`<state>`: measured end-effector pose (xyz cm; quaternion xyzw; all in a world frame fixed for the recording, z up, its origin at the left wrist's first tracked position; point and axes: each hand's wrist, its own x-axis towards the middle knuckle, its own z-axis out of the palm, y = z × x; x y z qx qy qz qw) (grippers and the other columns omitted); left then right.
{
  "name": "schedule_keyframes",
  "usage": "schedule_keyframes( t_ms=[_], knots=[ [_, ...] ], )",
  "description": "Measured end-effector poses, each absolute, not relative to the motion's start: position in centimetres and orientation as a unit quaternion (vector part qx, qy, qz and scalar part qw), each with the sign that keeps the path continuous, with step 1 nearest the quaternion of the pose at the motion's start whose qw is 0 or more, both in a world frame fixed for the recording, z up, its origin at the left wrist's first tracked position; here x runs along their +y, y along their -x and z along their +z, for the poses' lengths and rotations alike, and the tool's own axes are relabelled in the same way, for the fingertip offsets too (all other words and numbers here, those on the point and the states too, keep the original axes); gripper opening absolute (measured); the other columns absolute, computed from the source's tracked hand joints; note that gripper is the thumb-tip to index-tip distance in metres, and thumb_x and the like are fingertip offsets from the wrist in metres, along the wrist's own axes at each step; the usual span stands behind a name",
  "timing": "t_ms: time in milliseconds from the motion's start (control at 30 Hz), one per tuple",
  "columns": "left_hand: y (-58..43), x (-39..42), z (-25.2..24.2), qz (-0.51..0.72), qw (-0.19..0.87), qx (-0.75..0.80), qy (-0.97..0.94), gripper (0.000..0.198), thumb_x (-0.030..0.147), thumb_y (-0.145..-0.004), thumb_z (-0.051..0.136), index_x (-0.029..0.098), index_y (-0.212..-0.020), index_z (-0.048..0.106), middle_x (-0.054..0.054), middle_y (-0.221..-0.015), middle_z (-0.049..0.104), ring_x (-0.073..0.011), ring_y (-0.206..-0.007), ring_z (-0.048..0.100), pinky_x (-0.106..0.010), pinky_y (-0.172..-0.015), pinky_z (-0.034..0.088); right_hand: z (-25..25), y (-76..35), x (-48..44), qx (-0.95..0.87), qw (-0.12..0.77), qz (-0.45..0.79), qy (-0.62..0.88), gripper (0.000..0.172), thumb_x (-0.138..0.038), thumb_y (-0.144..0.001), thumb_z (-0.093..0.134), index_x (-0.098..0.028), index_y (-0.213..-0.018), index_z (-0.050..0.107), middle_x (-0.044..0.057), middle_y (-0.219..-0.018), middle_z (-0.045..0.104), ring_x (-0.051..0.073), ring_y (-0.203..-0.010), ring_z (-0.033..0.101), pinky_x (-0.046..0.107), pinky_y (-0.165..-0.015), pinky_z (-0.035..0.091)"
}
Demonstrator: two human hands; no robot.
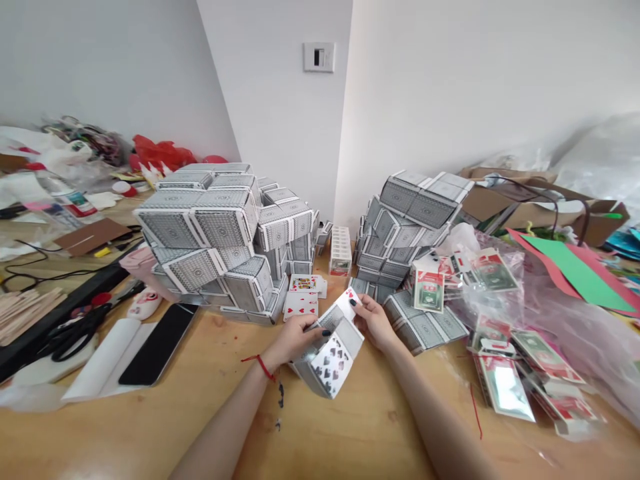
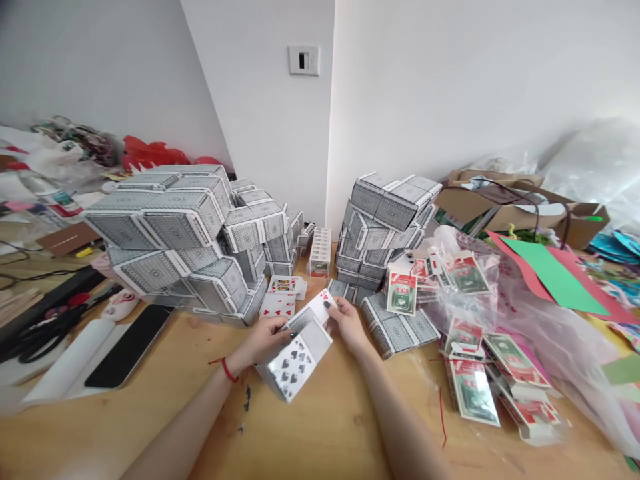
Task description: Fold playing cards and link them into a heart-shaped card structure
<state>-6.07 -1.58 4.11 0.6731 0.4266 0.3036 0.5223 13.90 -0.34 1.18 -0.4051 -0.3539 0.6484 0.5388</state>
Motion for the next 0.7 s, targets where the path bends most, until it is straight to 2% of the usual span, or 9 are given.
schedule_keyframes(
  t_ms=[100, 167, 400, 500, 600, 700],
  knots=[
    [6.5, -1.5, 3.6, 0.277, 0.558, 0.423, -0.658, 0.037, 0.048, -0.067, 0.056, 0.012, -0.06, 0.054, 0.002, -0.054, 0.047, -0.0092, -0.05, 0.039, -0.019, -0.044, 0.028, 1.4, -14.6, -0.1, -0.349, 0.524, 0.67, 0.394, 0.023, -0.031, -0.06, 0.071, -0.017, -0.073, 0.057, -0.005, -0.052, 0.054, 0.004, -0.035, 0.039, 0.017, -0.032, 0.029],
    [6.7, -1.4, 3.4, 0.276, 0.564, 0.421, -0.655, 0.037, 0.048, -0.067, 0.056, 0.012, -0.058, 0.053, 0.002, -0.054, 0.045, -0.0088, -0.05, 0.038, -0.019, -0.043, 0.028, 1.4, -14.7, -0.1, -0.345, 0.527, 0.672, 0.391, 0.022, -0.029, -0.058, 0.072, -0.017, -0.071, 0.058, -0.005, -0.052, 0.054, 0.004, -0.034, 0.038, 0.016, -0.032, 0.028],
    [6.9, -1.4, 3.2, 0.281, 0.587, 0.411, -0.638, 0.036, 0.046, -0.067, 0.056, 0.013, -0.055, 0.05, 0.002, -0.053, 0.044, -0.0087, -0.049, 0.038, -0.019, -0.044, 0.027, 0.7, -14.3, -0.1, -0.34, 0.521, 0.675, 0.397, 0.019, -0.026, -0.058, 0.071, -0.017, -0.07, 0.06, -0.005, -0.052, 0.055, 0.003, -0.033, 0.038, 0.015, -0.029, 0.029],
    [6.9, -1.2, 2.7, 0.281, 0.584, 0.421, -0.635, 0.033, 0.044, -0.068, 0.055, 0.013, -0.056, 0.052, 0.002, -0.054, 0.047, -0.0096, -0.05, 0.04, -0.02, -0.045, 0.029, 0.7, -14.3, -0.1, -0.336, 0.521, 0.675, 0.4, 0.023, -0.027, -0.059, 0.071, -0.017, -0.076, 0.059, -0.005, -0.053, 0.056, 0.003, -0.033, 0.042, 0.014, -0.029, 0.032],
    [7.0, -1.0, 2.2, 0.282, 0.574, 0.438, -0.632, 0.03, 0.04, -0.068, 0.056, 0.013, -0.056, 0.053, 0.002, -0.053, 0.048, -0.0102, -0.05, 0.041, -0.02, -0.044, 0.029, 0.8, -14.4, -0.3, -0.351, 0.495, 0.687, 0.399, 0.028, -0.029, -0.063, 0.07, -0.017, -0.084, 0.056, -0.004, -0.052, 0.058, 0.006, -0.034, 0.048, 0.015, -0.031, 0.038],
    [7.0, -1.0, 2.3, 0.269, 0.579, 0.447, -0.626, 0.028, 0.037, -0.067, 0.057, 0.013, -0.054, 0.052, 0.002, -0.051, 0.047, -0.0097, -0.049, 0.04, -0.02, -0.043, 0.028, 0.8, -14.6, -0.4, -0.377, 0.459, 0.706, 0.387, 0.026, -0.03, -0.064, 0.069, -0.017, -0.081, 0.053, -0.004, -0.049, 0.058, 0.007, -0.032, 0.048, 0.015, -0.029, 0.036]
  ],
)
